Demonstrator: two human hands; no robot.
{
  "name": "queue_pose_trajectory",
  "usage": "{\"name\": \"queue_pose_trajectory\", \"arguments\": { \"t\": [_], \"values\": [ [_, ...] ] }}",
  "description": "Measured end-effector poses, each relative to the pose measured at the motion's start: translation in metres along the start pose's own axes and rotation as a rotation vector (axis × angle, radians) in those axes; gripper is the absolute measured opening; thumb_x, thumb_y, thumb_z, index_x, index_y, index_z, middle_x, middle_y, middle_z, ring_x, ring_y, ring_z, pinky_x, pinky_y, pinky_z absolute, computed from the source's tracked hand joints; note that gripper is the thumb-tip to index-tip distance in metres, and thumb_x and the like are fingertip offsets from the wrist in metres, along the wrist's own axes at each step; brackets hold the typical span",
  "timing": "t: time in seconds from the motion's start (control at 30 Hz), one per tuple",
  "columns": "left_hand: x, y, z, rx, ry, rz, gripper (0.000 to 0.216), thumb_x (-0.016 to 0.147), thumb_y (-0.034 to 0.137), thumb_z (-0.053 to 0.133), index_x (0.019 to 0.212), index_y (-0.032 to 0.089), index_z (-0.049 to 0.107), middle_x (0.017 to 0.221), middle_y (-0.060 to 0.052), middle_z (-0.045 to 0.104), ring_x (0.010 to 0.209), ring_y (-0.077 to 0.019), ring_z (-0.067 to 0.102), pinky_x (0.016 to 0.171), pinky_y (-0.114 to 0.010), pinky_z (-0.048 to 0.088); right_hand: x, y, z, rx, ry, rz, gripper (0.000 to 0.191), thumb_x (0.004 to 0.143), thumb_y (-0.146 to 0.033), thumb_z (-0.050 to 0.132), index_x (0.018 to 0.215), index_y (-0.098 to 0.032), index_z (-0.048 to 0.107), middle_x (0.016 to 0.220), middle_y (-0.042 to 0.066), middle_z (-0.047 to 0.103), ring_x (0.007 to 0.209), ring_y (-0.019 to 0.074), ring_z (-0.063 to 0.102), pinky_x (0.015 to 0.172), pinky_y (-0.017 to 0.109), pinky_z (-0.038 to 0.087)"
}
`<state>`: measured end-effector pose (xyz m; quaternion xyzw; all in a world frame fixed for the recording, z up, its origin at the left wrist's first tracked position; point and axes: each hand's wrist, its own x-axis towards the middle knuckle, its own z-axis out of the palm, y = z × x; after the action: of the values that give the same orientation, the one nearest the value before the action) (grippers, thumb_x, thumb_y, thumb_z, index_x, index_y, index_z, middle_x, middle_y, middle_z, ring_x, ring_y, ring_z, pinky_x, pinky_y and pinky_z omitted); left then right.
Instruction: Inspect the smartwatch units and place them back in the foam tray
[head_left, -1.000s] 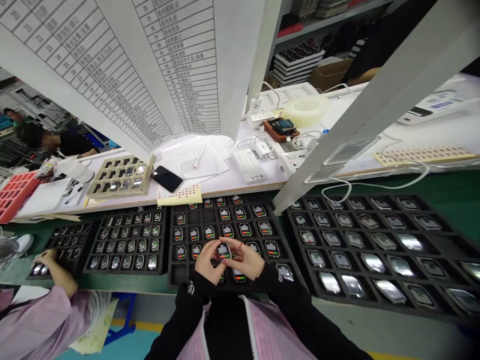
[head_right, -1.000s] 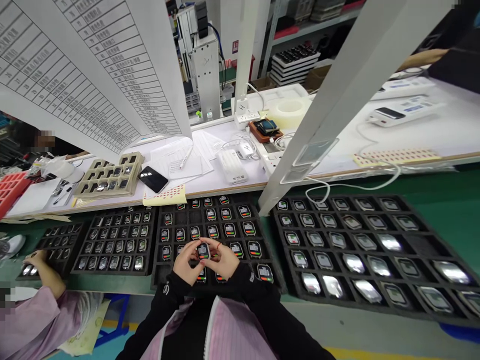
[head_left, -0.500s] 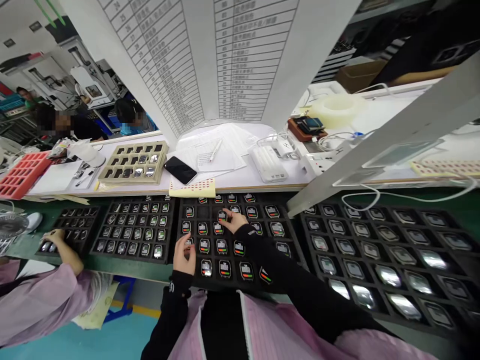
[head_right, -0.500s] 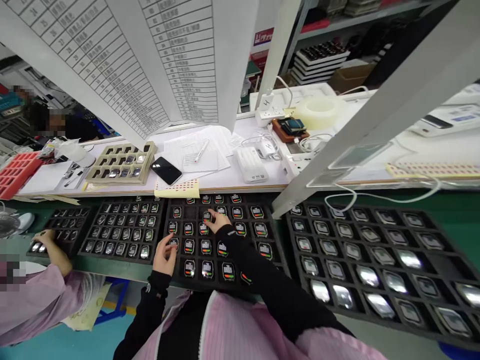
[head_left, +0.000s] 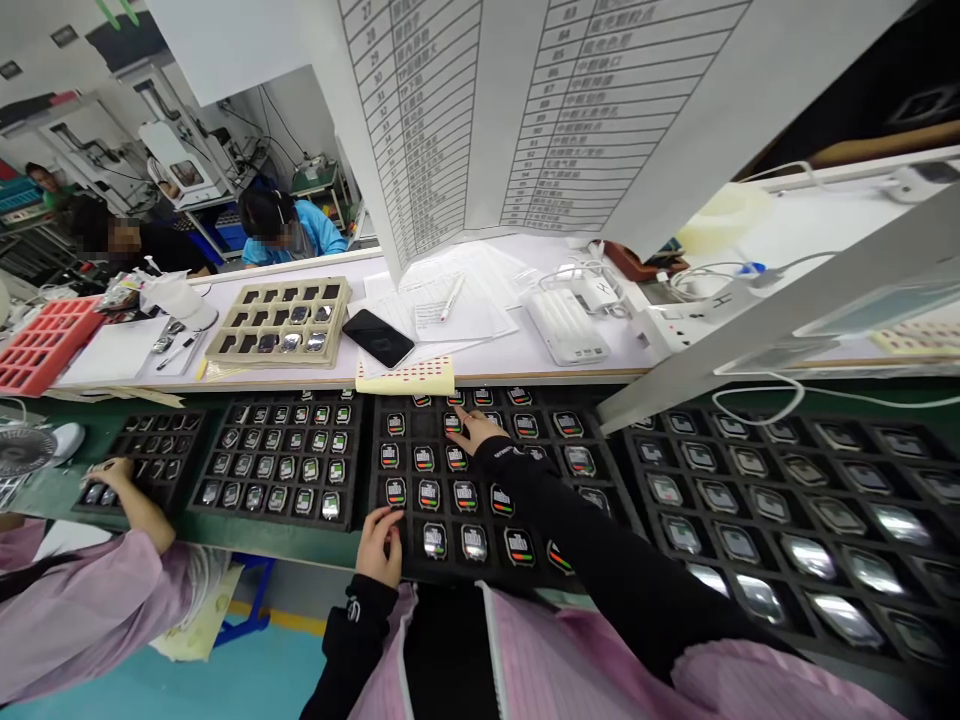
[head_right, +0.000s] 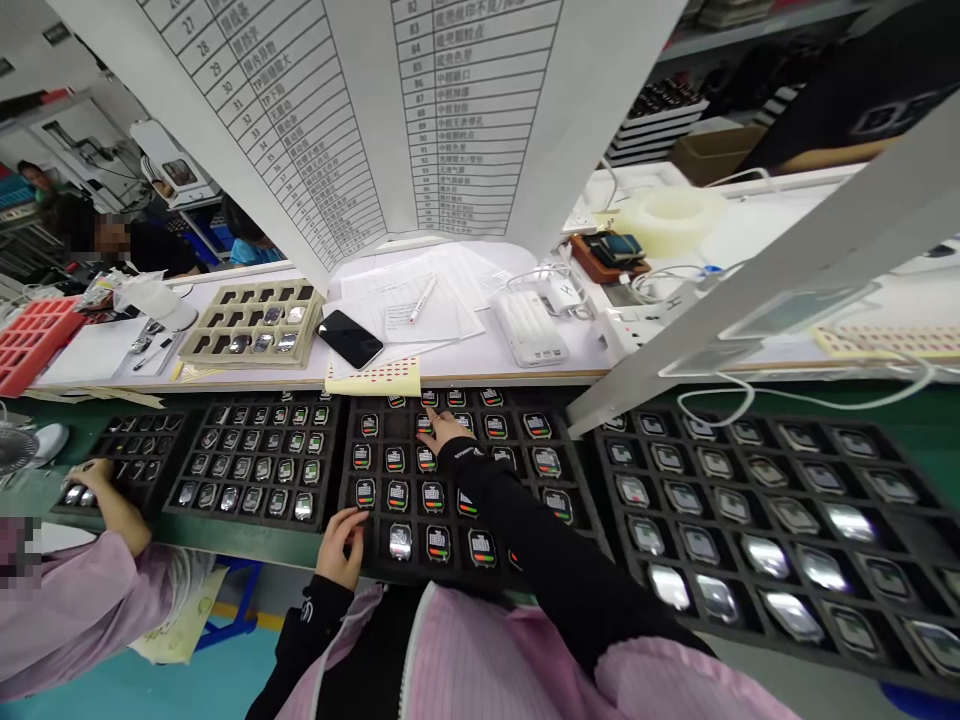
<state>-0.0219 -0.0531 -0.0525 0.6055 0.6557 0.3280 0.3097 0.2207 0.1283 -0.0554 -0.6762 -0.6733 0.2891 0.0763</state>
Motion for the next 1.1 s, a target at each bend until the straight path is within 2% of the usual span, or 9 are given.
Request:
{"name": "queue_pose_trajectory", "arguments": {
  "t": [0.1,0.23,0.4,0.5,0.57,0.67,0.87,0.97,1.1],
  "values": [
    [0.01,-0.006,-0.004,0.039,-0.009,0.078,0.033,0.091,0.021,0.039,0.108,0.021,0.067,0.116,-0.011,0.058,0.109,-0.0213,0.058,0.088,-0.035,0.053,-0.016,0.003,-0.008,0.029,0.091,0.034,0.054,0.094,-0.031,0.051,0.144,-0.015,0.042,0.127,0.017,0.058,0.101,0.0319,0.062,0.085,0.039,0.05],
    [0.032,-0.011,-0.013,0.111,0.036,0.162,0.033,0.09,0.018,0.04,0.112,0.021,0.064,0.117,-0.011,0.057,0.114,-0.0227,0.054,0.101,-0.042,0.045,-0.05,0.016,-0.01,0.103,0.162,0.09,0.045,0.093,-0.024,0.044,0.137,-0.015,0.052,0.11,0.009,0.069,0.08,0.024,0.068,0.08,0.034,0.053],
    [0.046,-0.017,-0.013,0.201,0.072,0.162,0.045,0.086,0.022,0.049,0.131,0.017,0.049,0.125,-0.016,0.052,0.12,-0.0285,0.048,0.104,-0.05,0.039,-0.108,0.033,0.009,0.375,0.376,0.168,0.045,0.091,-0.032,0.042,0.129,-0.017,0.059,0.097,0.006,0.074,0.078,0.0244,0.07,0.071,0.034,0.056],
    [0.037,-0.017,-0.009,0.23,0.063,0.198,0.052,0.085,0.025,0.052,0.136,0.017,0.043,0.13,-0.016,0.048,0.124,-0.0309,0.044,0.105,-0.052,0.036,-0.145,0.026,0.027,0.481,0.395,0.164,0.044,0.095,-0.039,0.037,0.128,-0.02,0.061,0.094,0.006,0.074,0.082,0.0244,0.071,0.074,0.033,0.056],
    [0.025,-0.015,-0.007,0.24,0.012,0.295,0.051,0.085,0.024,0.051,0.136,0.018,0.045,0.133,-0.015,0.047,0.125,-0.0307,0.044,0.106,-0.051,0.035,-0.168,0.018,0.039,0.516,0.366,0.118,0.044,0.097,-0.039,0.036,0.129,-0.021,0.059,0.094,0.006,0.074,0.085,0.024,0.071,0.079,0.034,0.057],
    [0.005,-0.015,-0.006,0.253,-0.148,0.467,0.047,0.085,0.019,0.048,0.132,0.023,0.052,0.124,-0.012,0.055,0.118,-0.0282,0.049,0.103,-0.045,0.038,-0.195,0.011,0.056,0.497,0.335,-0.046,0.044,0.099,-0.035,0.034,0.135,-0.02,0.055,0.105,0.008,0.072,0.099,0.0248,0.068,0.09,0.039,0.055],
    [-0.002,-0.026,-0.007,0.357,-0.381,0.631,0.048,0.085,0.015,0.046,0.132,0.02,0.051,0.103,-0.01,0.062,0.093,-0.0234,0.056,0.084,-0.037,0.047,-0.22,0.028,0.074,0.28,0.285,-0.287,0.047,0.1,-0.021,0.028,0.145,-0.016,0.04,0.135,0.01,0.054,0.136,0.0265,0.036,0.112,0.055,0.033],
    [-0.003,-0.029,-0.006,0.443,-0.396,0.707,0.05,0.085,0.016,0.048,0.134,0.021,0.05,0.103,-0.011,0.059,0.088,-0.0221,0.055,0.079,-0.034,0.048,-0.223,0.033,0.073,0.217,0.228,-0.356,0.049,0.1,-0.016,0.026,0.148,-0.014,0.031,0.138,0.011,0.051,0.14,0.0266,0.026,0.113,0.061,0.026],
    [-0.015,-0.024,-0.003,0.546,-0.334,0.672,0.053,0.084,0.022,0.051,0.137,0.025,0.048,0.104,-0.01,0.055,0.089,-0.0227,0.054,0.079,-0.034,0.048,-0.223,0.04,0.065,0.205,0.229,-0.402,0.049,0.1,-0.015,0.025,0.149,-0.014,0.028,0.139,0.011,0.05,0.14,0.027,0.024,0.113,0.063,0.025]
  ]
}}
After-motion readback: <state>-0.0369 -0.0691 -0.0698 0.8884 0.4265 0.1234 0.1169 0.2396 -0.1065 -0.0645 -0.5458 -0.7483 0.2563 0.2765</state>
